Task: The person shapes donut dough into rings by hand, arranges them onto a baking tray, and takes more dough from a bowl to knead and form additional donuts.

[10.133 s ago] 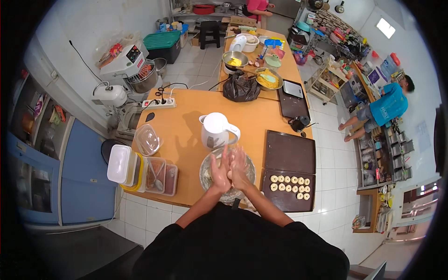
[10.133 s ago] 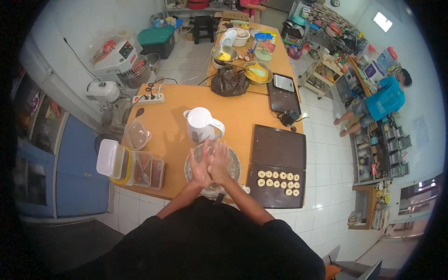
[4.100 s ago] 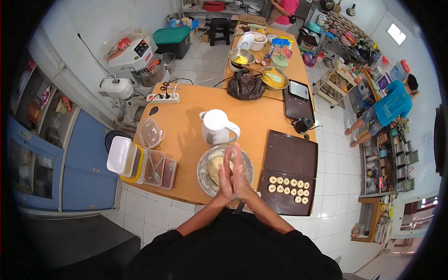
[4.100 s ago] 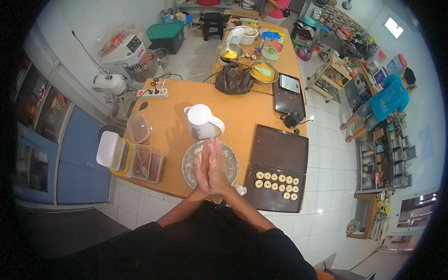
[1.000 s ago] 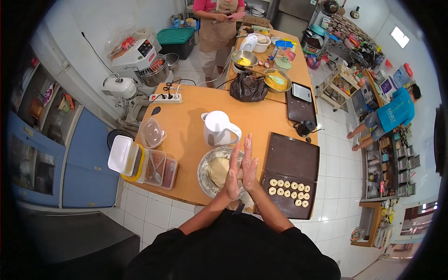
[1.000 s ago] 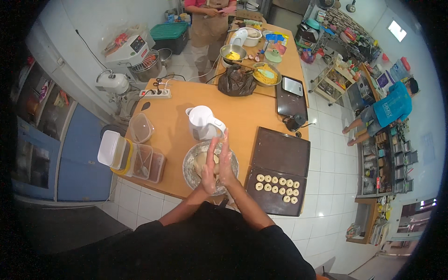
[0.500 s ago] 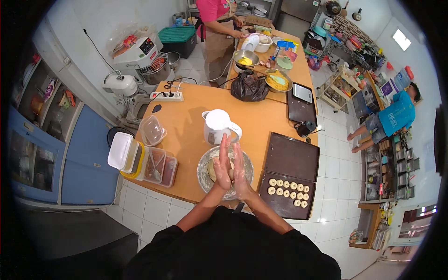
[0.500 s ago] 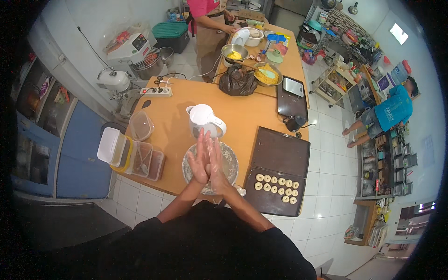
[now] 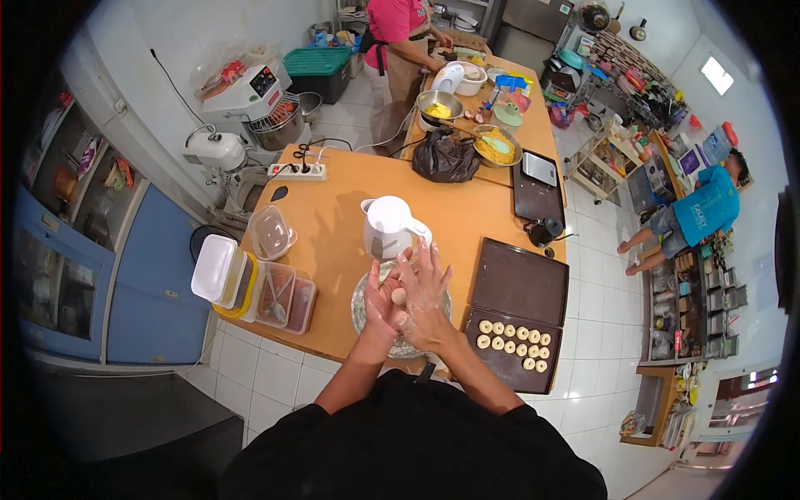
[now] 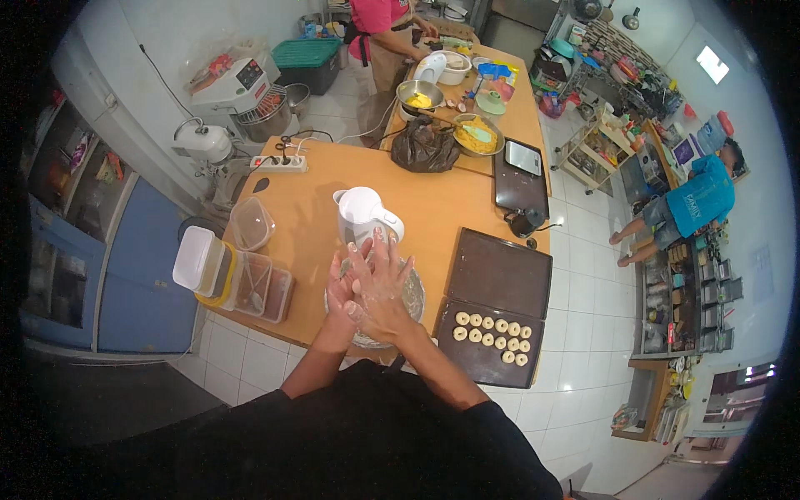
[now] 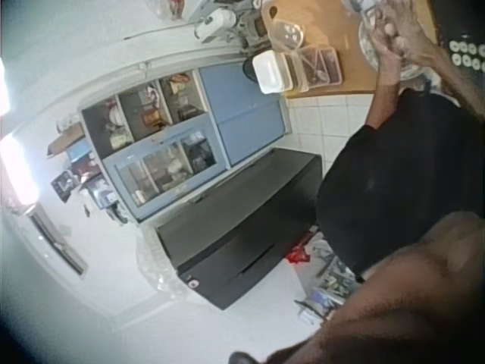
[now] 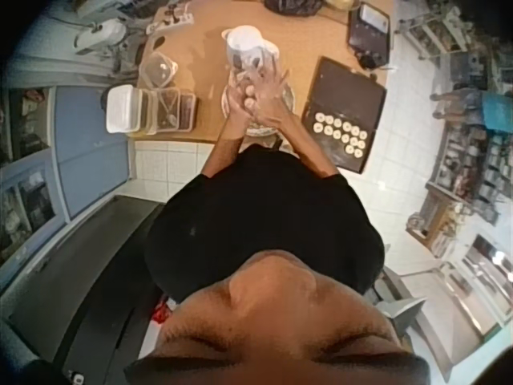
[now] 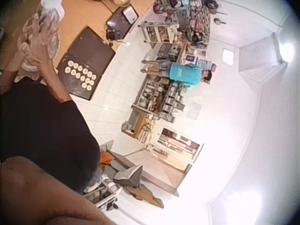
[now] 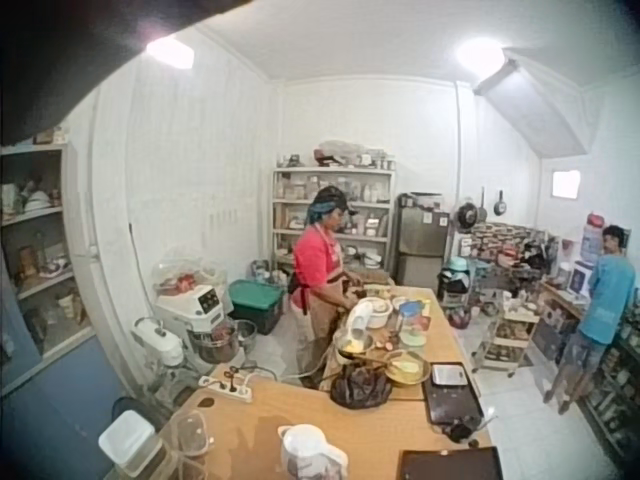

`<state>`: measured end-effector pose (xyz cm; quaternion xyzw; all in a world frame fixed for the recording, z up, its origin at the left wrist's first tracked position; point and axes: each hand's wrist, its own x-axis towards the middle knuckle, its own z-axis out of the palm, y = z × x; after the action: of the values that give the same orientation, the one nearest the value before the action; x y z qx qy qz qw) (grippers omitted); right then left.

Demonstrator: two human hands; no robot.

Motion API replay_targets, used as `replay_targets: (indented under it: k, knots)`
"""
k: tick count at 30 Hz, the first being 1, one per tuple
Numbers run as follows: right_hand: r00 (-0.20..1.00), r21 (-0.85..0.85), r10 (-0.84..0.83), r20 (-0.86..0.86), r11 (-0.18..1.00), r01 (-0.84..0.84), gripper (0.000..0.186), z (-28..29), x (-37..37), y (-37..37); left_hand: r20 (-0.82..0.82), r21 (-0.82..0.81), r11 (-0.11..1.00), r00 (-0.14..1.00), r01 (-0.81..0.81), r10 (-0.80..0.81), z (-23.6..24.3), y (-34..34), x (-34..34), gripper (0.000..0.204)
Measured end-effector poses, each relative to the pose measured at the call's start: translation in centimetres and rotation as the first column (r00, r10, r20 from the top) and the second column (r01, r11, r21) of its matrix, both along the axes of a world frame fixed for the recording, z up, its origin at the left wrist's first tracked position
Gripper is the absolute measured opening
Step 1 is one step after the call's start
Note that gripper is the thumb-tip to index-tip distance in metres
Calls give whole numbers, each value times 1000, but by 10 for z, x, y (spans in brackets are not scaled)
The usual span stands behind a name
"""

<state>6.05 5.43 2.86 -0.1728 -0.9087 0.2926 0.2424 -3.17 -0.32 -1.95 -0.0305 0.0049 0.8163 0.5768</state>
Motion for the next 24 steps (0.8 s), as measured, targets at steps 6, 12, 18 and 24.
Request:
replay_targets:
  k: [6,12,18,24]
  knots:
    - [988,-200,-43,-151,980,12,88,5,30,16,32,-18,1000,999,-21,21,-3,2,-11,61]
    - [983,-273,-107,-148,960,63,84,2,49,11,52,-220,975,997,-43,56,14,2,-7,70]
    - [983,-290,-101,-151,956,54,79,-3,55,9,-13,-74,997,1000,-7,6,8,1,-7,77]
    - [987,-257,-56,-149,966,16,64,0,57,1,-14,15,1000,1000,28,-27,-1,-3,-10,79]
